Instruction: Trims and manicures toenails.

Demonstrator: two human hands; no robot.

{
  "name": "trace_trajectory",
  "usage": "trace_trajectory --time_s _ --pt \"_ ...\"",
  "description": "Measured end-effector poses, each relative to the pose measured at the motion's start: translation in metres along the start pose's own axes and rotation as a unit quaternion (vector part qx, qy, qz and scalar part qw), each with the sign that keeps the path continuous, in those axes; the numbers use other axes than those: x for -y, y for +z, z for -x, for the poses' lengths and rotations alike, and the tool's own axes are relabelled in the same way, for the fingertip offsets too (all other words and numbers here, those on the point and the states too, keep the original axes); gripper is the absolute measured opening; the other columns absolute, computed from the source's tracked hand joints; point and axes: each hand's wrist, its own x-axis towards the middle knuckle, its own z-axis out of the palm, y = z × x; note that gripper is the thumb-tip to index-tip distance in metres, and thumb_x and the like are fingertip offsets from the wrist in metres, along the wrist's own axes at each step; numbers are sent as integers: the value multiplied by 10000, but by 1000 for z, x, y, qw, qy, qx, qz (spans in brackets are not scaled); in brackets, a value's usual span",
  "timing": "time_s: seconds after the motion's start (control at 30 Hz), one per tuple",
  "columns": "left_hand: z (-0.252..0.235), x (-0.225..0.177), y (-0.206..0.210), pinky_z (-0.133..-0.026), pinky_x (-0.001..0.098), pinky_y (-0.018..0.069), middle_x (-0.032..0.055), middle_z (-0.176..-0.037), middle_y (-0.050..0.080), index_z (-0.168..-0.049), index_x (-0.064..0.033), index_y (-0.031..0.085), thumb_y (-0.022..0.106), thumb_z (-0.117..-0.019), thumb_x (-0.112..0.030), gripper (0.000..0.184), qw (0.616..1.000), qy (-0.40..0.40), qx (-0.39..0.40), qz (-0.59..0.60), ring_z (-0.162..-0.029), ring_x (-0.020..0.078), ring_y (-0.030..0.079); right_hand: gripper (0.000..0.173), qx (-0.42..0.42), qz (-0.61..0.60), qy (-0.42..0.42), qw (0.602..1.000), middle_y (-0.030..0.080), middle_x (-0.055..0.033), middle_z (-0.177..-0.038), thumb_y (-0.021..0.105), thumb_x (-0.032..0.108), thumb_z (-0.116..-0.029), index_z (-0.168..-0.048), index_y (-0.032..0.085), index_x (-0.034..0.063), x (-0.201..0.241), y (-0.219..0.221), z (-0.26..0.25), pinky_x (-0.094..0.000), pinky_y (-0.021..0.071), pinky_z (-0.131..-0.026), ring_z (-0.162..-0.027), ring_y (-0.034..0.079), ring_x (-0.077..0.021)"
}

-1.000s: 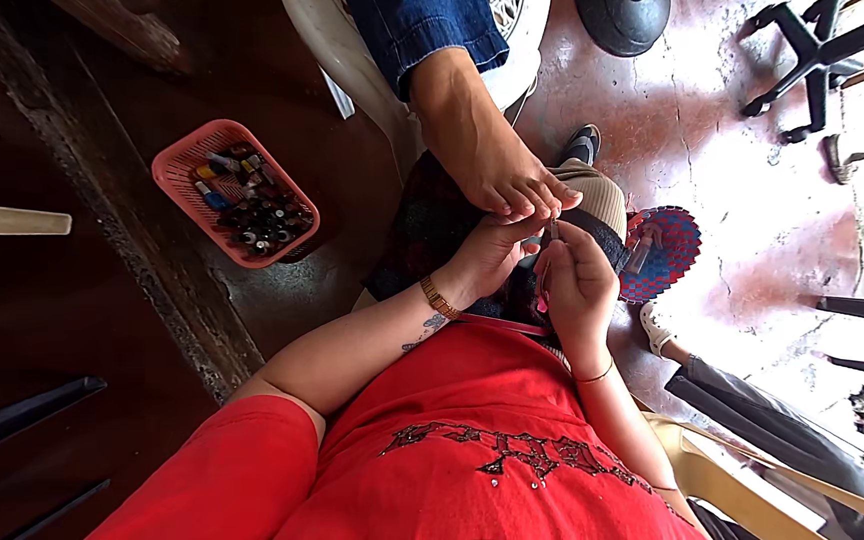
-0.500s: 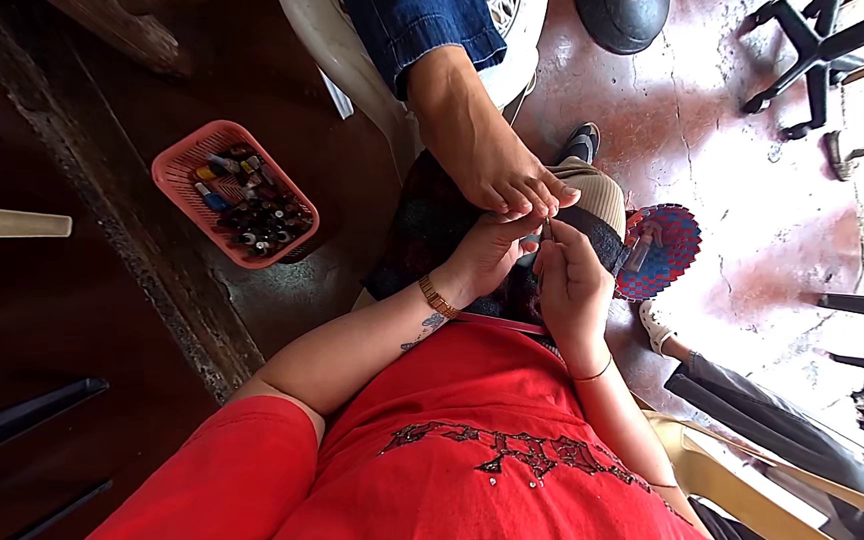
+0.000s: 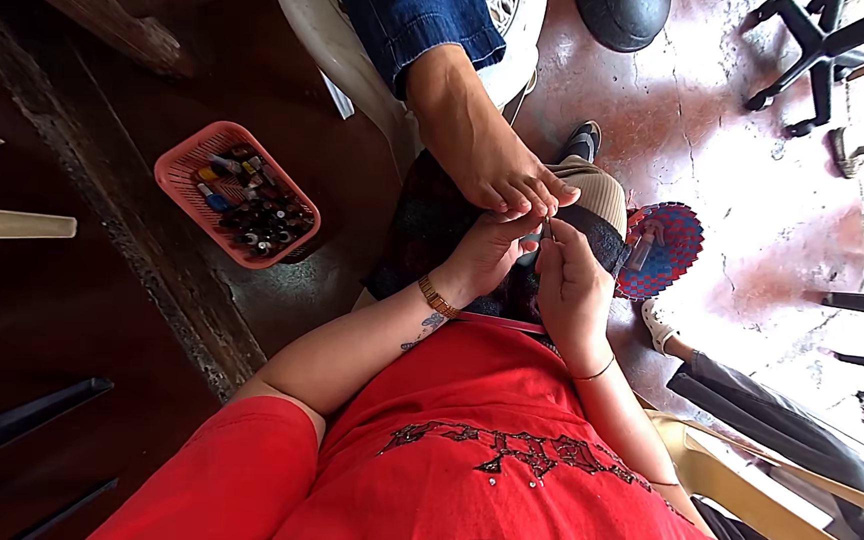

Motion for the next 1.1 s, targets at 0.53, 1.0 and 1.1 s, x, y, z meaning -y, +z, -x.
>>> trace_trajectory --time_s 0.53,1.0,1.1 --pt "0 -1 2 -917 325 526 3 -1042 685 -995 -129 632 535 -1023 -16 152 1000 -1 -9 4 -1007 120 638 235 15 -118 38 992 626 -13 -726 516 92 -1064 -1223 652 -15 -4 -3 -4 -202 497 -483 -539 556 -43" --pt "1 -1 2 -857 289 538 -15 -969 685 -976 -142 644 533 -1025 -26 168 1000 -3 -11 -5 -936 97 643 247 54 -281 78 955 651 -18 -728 494 87 -1075 -1255 639 -1 -14 -8 -5 -210 481 -399 -464 531 -52" --pt "0 -1 1 -849 277 537 -20 -950 676 -976 -143 639 538 -1025 -22 165 1000 -10 -17 4 -896 87 635 233 43 -221 54 973 618 -7 -698 514 82 -1065 -1234 646 -9 -14 -7 -7 -192 471 -424 -483 525 -39"
